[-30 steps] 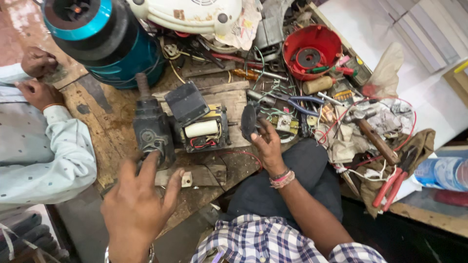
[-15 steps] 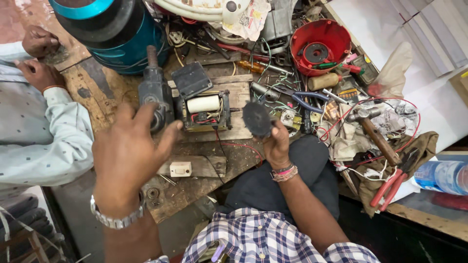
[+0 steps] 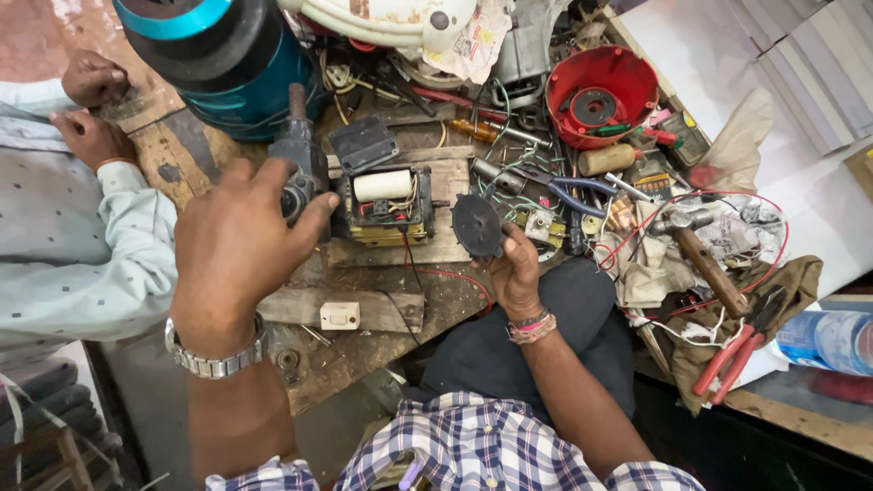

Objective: The person works on a disassembled electrical motor on a cluttered workbench. They use a screwdriver to adjust internal components, handle wires, and manipulate a fan blade. The person also uses pliers to cut a wire and continues to adjust the motor assembly.

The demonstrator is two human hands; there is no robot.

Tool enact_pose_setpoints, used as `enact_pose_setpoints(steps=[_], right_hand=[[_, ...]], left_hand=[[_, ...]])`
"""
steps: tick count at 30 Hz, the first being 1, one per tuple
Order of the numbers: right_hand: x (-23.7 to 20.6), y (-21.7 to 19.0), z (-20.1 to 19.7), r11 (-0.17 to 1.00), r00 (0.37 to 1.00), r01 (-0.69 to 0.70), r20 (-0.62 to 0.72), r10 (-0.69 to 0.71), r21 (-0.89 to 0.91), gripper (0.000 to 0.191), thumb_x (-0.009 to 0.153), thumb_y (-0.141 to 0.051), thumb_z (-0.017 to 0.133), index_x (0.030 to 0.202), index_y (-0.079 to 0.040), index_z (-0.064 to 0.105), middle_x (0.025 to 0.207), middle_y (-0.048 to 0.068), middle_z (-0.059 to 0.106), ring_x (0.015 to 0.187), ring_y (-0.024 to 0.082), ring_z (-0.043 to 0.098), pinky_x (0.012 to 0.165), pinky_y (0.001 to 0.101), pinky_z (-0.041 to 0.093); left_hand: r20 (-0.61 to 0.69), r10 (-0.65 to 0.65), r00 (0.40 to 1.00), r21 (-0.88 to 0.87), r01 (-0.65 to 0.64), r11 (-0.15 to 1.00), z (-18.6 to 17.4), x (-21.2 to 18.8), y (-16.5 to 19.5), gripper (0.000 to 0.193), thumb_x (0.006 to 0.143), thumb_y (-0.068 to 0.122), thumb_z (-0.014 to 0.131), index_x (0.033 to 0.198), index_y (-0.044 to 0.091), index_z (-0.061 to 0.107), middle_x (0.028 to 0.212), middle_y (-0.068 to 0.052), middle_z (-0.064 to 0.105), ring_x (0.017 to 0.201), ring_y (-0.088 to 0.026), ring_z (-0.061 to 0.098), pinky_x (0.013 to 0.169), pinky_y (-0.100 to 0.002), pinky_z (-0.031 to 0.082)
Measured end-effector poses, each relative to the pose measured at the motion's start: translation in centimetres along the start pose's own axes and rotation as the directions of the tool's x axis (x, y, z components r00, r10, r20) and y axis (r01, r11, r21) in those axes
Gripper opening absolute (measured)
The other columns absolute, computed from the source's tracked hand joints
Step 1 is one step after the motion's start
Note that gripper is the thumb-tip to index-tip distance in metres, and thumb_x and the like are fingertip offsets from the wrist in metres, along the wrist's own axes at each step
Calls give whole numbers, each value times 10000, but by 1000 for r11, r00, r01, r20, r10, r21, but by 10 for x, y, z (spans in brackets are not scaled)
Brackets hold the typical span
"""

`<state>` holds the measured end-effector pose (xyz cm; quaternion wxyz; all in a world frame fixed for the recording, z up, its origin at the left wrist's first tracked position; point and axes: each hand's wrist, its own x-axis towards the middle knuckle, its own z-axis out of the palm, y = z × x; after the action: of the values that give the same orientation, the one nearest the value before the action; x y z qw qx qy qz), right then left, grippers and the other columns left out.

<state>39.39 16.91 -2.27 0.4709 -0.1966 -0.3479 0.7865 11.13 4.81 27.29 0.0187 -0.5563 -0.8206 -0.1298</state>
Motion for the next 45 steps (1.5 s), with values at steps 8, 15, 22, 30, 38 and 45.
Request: enact_pose_setpoints(steps=[8,15,22,30,38,45], right_hand=[[6,6,9,938,992,-52,-125,9,-342,566,947,-123,727,1444,59,525,1305,146,635,1133,191,642,955,329,558],[3,16,19,905,993,-121,-57,107,-409,635,890,68,740,1473,40,489,1376,156,620,1261,237,617,1075,361,528],[2,3,28,914,993,-92,33,114,-396,699,866,92,744,1498,36,451,1399,165,600,1284,241,608,1084,374,535],[3,6,33,934,986,-97,98,138,-343,704,888,76,756,1524,35,456,1416,164,587,1285,233,604,1089,356,539],[2,7,33,935,985,-131,61,160,-330,734,870,59,777,1526,31,448,1378,153,589,1261,228,604,1037,350,556],[2,7,33,930,987,-110,72,145,-352,737,859,63,783,1517,35,450,1387,150,587,1274,226,600,1071,352,546]], left_hand=[[17,-6,1000,48,5,999,-3,-10,5,483,868,504,766,1143,108,726,955,-192,650,757,-421,677,596,-521,530],[-37,-65,997,64,68,996,-4,-68,24,498,858,491,767,1206,137,726,1069,-148,641,800,-373,696,603,-477,546],[-9,-100,995,25,101,995,-2,-89,25,516,820,464,776,1223,151,698,1175,-118,643,782,-352,701,613,-466,562],[-12,-110,994,29,110,993,-1,-96,27,529,806,468,794,1227,158,710,1176,-122,635,793,-330,711,607,-435,565],[-47,-88,995,12,88,996,0,-98,26,523,811,448,803,1232,151,715,1189,-114,645,824,-315,718,657,-418,581],[-51,-78,996,21,79,997,-1,-98,26,529,805,449,806,1225,139,718,1197,-119,646,860,-321,725,664,-416,583]])
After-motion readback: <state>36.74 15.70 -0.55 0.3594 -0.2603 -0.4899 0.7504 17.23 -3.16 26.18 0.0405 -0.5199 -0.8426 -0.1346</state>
